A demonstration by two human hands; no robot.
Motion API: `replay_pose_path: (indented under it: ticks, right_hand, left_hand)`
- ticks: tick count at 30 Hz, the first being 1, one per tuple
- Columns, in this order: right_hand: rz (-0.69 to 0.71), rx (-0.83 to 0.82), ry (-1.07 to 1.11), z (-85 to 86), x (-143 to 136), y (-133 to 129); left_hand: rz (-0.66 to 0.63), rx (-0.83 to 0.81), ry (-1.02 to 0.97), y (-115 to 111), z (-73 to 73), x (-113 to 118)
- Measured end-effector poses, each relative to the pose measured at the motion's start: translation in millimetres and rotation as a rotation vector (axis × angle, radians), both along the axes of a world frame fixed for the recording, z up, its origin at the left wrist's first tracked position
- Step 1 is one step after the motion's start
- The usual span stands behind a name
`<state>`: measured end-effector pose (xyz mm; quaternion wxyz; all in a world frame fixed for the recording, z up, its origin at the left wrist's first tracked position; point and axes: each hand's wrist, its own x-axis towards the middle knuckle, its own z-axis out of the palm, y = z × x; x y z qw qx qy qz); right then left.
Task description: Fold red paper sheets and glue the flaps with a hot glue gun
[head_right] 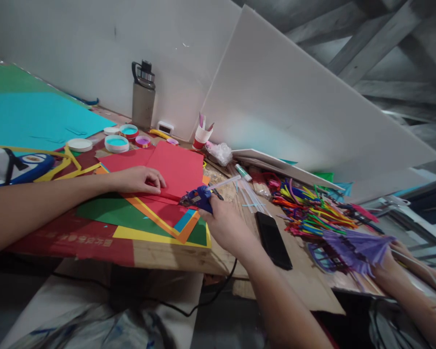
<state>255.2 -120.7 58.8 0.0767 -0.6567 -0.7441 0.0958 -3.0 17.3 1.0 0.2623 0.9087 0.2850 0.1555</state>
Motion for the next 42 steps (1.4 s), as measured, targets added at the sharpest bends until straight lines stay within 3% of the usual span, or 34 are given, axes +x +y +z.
replay_pose_path:
  ticks: [6, 15, 24, 30, 33, 42]
  right_hand:
    - [0.001, 0.015, -0.018, -1.7, -12, 6]
    - [-0.087, 0.011, -0.133, 3.8, 13, -2]
    - [0.029, 0.008, -0.035, 3.8, -29, 9]
    - [0.021, 0.021, -0.044, 0.3, -14, 8]
    - [0.023, 0.014, -0.051, -0.9, -6, 6]
    - [0.081, 0.023, -0.032, -1.6, -42, 10]
  left_hand:
    - [-0.004, -0.028, 0.000, -1, 2.2, 0]
    - [-0.009, -0.026, -0.010, -1, 1.7, 0]
    - [-0.017, -0.027, -0.010, -2, 2.3, 0]
    - [-0.112, -0.016, 0.063, 1, 10.3, -9]
    - [-0.088, 0.001, 0.072, 4, 11.6, -13]
    - [-0.086, -0.035, 0.071, 8, 10.7, -15]
